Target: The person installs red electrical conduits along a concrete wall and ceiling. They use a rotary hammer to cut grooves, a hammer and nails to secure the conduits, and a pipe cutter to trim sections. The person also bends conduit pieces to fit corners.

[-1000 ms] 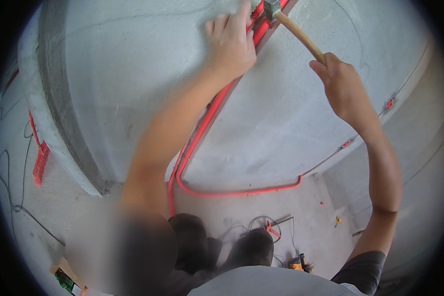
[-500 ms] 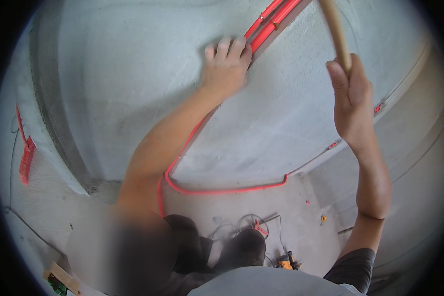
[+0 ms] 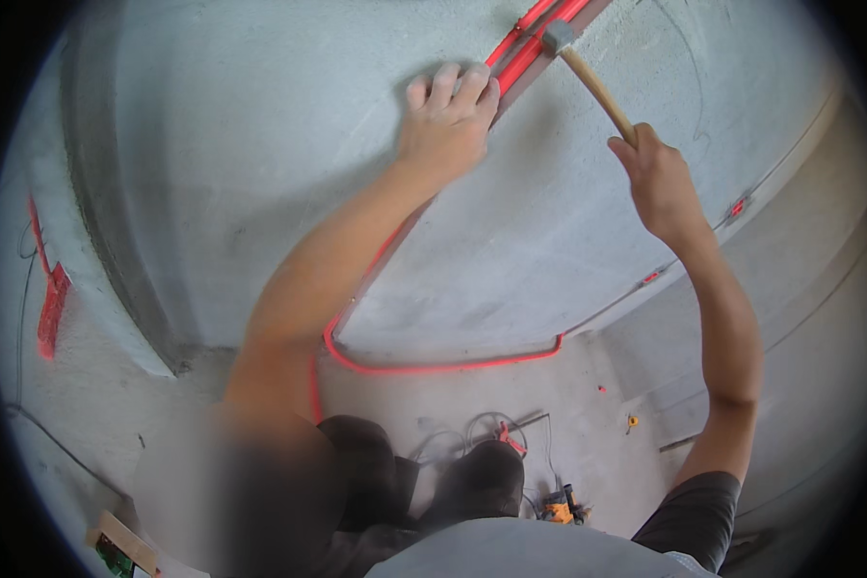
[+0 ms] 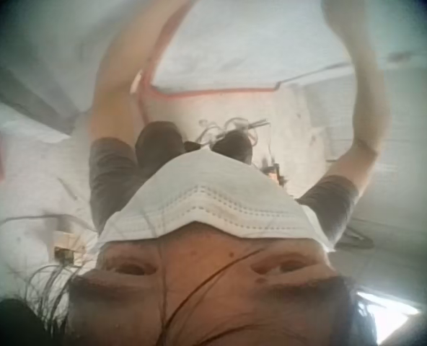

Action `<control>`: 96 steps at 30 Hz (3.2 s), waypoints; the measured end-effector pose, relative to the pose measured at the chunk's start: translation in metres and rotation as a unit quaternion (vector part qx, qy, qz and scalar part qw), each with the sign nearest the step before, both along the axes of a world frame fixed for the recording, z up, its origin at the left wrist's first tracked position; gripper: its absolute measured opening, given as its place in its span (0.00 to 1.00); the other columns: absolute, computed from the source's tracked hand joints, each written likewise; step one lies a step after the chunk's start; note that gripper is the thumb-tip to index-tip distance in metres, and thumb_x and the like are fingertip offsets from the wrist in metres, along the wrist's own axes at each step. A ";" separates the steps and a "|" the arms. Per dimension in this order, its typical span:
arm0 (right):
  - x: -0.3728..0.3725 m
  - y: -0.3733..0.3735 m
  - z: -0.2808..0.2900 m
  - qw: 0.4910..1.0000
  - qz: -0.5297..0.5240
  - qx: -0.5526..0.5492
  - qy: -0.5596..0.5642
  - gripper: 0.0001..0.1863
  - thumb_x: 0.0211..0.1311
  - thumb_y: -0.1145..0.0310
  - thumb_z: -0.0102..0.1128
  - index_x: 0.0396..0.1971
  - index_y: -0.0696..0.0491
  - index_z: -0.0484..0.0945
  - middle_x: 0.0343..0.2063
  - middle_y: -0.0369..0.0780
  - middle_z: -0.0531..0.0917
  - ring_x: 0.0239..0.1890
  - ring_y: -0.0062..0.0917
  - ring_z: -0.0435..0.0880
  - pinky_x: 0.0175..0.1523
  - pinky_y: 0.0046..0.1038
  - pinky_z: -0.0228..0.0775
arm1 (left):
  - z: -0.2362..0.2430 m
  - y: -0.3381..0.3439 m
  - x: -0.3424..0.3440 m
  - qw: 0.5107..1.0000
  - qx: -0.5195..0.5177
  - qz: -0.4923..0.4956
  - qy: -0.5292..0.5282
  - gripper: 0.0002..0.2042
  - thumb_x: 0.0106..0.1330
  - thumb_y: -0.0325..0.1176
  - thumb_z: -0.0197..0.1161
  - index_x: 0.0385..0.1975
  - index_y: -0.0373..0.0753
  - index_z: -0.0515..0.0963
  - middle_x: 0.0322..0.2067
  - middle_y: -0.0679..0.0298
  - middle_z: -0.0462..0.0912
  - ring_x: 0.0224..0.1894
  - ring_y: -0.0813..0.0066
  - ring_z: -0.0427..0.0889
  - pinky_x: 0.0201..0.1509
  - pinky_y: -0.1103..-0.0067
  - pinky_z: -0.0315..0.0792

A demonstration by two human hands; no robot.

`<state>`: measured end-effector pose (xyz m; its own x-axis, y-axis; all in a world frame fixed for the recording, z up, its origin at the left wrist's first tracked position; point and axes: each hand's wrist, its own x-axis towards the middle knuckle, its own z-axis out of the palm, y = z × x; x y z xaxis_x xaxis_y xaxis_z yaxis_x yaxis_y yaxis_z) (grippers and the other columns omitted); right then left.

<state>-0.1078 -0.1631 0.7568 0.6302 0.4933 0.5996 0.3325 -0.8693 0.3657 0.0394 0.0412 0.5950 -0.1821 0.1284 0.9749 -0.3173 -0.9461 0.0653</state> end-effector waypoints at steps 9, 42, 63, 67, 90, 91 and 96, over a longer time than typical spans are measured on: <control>-0.037 0.016 -0.009 0.997 0.030 0.038 -0.064 0.16 0.76 0.59 0.56 0.35 0.57 0.71 0.19 0.51 0.76 0.20 0.49 0.74 0.27 0.40 0.68 | 0.003 0.000 0.002 0.998 0.001 0.058 0.003 0.14 0.54 0.37 0.71 0.43 0.50 0.85 0.52 0.70 0.72 0.57 0.64 0.67 0.55 0.63 0.58; 0.000 0.006 0.013 0.999 0.036 0.014 -0.029 0.20 0.78 0.55 0.53 0.33 0.58 0.70 0.16 0.46 0.68 0.19 0.35 0.68 0.27 0.36 0.64 | -0.002 -0.003 0.003 0.999 -0.004 0.046 -0.025 0.14 0.56 0.37 0.69 0.43 0.51 0.84 0.52 0.70 0.72 0.57 0.66 0.67 0.56 0.65 0.59; -0.012 0.003 0.000 0.999 -0.005 0.034 -0.010 0.19 0.74 0.58 0.58 0.32 0.58 0.66 0.19 0.51 0.78 0.22 0.52 0.78 0.27 0.47 0.69 | 0.000 -0.004 -0.005 0.999 0.005 0.044 0.006 0.19 0.57 0.40 0.73 0.48 0.49 0.83 0.53 0.68 0.71 0.59 0.64 0.66 0.57 0.61 0.60; -0.048 -0.030 -0.038 0.998 0.054 0.027 -0.016 0.17 0.73 0.59 0.60 0.33 0.56 0.66 0.18 0.48 0.78 0.20 0.50 0.77 0.25 0.46 0.67 | 0.002 -0.002 -0.012 0.999 0.009 0.036 0.027 0.18 0.58 0.40 0.72 0.49 0.46 0.83 0.55 0.66 0.71 0.61 0.61 0.65 0.60 0.60 0.60; -0.493 -0.277 -0.640 0.518 -0.626 0.523 0.257 0.22 0.60 0.52 0.66 0.31 0.60 0.84 0.29 0.56 0.85 0.36 0.52 0.86 0.39 0.48 0.76 | -0.259 0.056 -0.255 0.512 -0.039 -0.466 0.720 0.19 0.70 0.45 0.61 0.36 0.31 0.84 0.37 0.60 0.87 0.39 0.73 0.84 0.48 0.73 0.76; -0.485 -0.293 -0.640 0.529 -0.636 0.502 0.253 0.22 0.58 0.52 0.67 0.34 0.59 0.84 0.32 0.56 0.85 0.38 0.53 0.86 0.42 0.48 0.76 | -0.280 0.052 -0.266 0.484 0.033 -0.500 0.717 0.23 0.71 0.50 0.60 0.38 0.31 0.84 0.38 0.58 0.88 0.42 0.71 0.84 0.51 0.73 0.76; -0.454 -0.296 -0.631 0.481 -0.583 0.622 0.206 0.21 0.52 0.58 0.73 0.35 0.60 0.81 0.29 0.47 0.85 0.34 0.37 0.85 0.41 0.38 0.75 | -0.234 0.005 -0.292 0.324 -0.184 -0.525 0.765 0.30 0.71 0.55 0.58 0.45 0.26 0.83 0.41 0.54 0.87 0.44 0.66 0.85 0.54 0.72 0.76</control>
